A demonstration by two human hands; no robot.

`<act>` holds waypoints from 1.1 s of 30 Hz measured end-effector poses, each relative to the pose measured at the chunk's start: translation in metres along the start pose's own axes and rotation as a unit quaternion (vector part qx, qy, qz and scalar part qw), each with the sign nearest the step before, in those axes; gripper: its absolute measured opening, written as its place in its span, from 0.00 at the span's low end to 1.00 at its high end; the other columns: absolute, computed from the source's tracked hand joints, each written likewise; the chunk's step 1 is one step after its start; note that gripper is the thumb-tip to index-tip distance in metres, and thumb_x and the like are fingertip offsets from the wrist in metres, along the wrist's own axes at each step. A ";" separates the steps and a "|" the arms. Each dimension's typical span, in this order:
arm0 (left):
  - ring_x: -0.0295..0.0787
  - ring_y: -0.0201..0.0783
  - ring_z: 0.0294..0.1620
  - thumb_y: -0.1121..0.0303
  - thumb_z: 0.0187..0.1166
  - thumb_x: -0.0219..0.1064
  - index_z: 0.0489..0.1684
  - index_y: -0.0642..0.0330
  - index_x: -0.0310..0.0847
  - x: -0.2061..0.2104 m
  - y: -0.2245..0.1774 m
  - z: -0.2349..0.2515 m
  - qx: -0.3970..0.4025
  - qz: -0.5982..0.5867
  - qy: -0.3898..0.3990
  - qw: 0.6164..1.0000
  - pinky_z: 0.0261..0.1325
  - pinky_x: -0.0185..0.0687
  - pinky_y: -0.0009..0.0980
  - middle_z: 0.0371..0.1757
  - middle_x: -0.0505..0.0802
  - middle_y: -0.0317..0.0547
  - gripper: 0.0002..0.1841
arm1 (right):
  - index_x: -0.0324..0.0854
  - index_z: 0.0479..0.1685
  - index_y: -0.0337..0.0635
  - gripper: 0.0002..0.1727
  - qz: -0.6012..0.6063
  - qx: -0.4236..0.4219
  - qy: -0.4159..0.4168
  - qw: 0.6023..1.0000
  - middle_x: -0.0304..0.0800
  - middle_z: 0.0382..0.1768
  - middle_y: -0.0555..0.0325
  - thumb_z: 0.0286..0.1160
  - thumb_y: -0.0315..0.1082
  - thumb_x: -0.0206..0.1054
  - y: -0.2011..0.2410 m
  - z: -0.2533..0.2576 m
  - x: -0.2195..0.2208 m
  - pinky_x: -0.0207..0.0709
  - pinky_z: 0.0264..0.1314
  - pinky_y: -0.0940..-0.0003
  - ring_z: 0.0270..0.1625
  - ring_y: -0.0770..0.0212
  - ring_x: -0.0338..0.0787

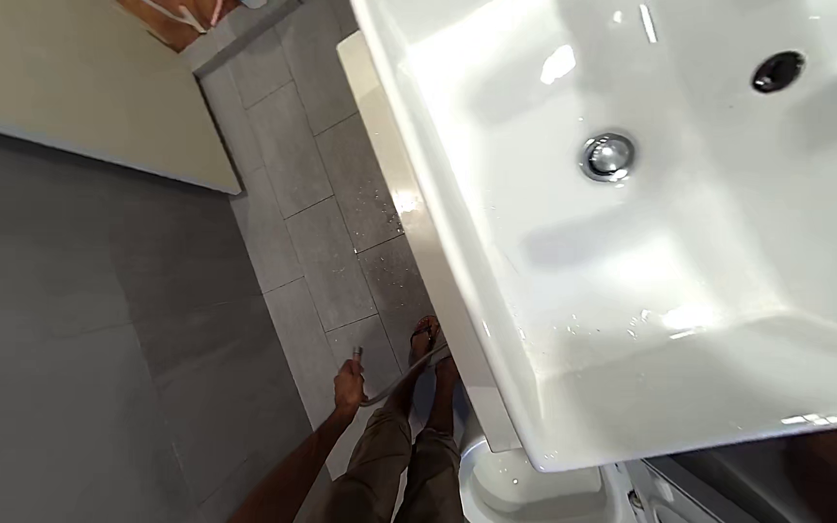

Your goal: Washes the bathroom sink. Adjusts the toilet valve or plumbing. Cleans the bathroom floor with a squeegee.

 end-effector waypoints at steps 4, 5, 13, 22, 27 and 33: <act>0.91 0.59 0.52 0.45 0.93 0.45 0.64 0.62 0.81 0.063 -0.020 -0.048 0.178 0.275 0.224 0.918 0.60 0.82 0.61 0.48 0.92 0.61 0.29 | 0.71 0.78 0.24 0.29 0.178 -0.039 0.046 0.982 0.72 0.77 0.20 0.86 0.39 0.60 0.090 -0.082 -0.008 0.58 0.81 0.24 0.81 0.23 0.71; 0.91 0.58 0.57 0.45 0.93 0.46 0.67 0.60 0.82 0.084 -0.025 -0.063 0.206 0.303 0.269 0.891 0.65 0.81 0.61 0.53 0.93 0.61 0.29 | 0.77 0.73 0.27 0.26 0.220 -0.059 0.119 0.966 0.79 0.71 0.23 0.86 0.41 0.61 0.120 -0.104 -0.002 0.67 0.76 0.26 0.76 0.26 0.78; 0.85 0.50 0.71 0.58 0.92 0.55 0.70 0.67 0.82 0.202 -0.023 -0.163 0.326 0.216 0.395 0.831 0.80 0.73 0.48 0.66 0.90 0.60 0.22 | 0.81 0.62 0.33 0.22 0.633 -0.079 0.341 0.690 0.89 0.43 0.46 0.95 0.42 0.48 0.240 -0.193 0.090 0.82 0.52 0.59 0.41 0.58 0.88; 0.58 0.51 0.92 0.53 0.88 0.61 0.91 0.73 0.50 0.228 -0.067 -0.201 0.380 0.184 0.406 0.810 0.93 0.51 0.44 0.90 0.65 0.66 0.40 | 0.84 0.60 0.33 0.16 0.596 -0.044 0.254 0.761 0.91 0.44 0.41 0.88 0.36 0.60 0.122 -0.109 0.031 0.87 0.48 0.50 0.39 0.50 0.92; 0.78 0.53 0.79 0.57 0.89 0.60 0.81 0.66 0.72 0.205 -0.023 -0.165 0.308 0.300 0.434 0.792 0.82 0.71 0.49 0.78 0.81 0.62 0.27 | 0.86 0.61 0.39 0.15 0.558 0.171 -0.076 0.808 0.93 0.48 0.46 0.84 0.37 0.64 0.021 -0.016 0.013 0.89 0.52 0.51 0.44 0.52 0.95; 0.89 0.56 0.65 0.61 0.90 0.59 0.66 0.65 0.84 0.134 0.009 -0.104 0.247 0.384 0.275 0.846 0.72 0.78 0.59 0.60 0.92 0.61 0.19 | 0.88 0.58 0.45 0.15 0.476 0.239 -0.071 0.844 0.95 0.49 0.49 0.80 0.41 0.66 -0.016 0.037 -0.006 0.85 0.56 0.48 0.51 0.49 0.94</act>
Point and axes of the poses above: each hand's wrist, its own z-axis towards the middle knuckle, its own x-axis out of the palm, y = z × x, the point moved 3 cm from there along z, towards the middle knuckle
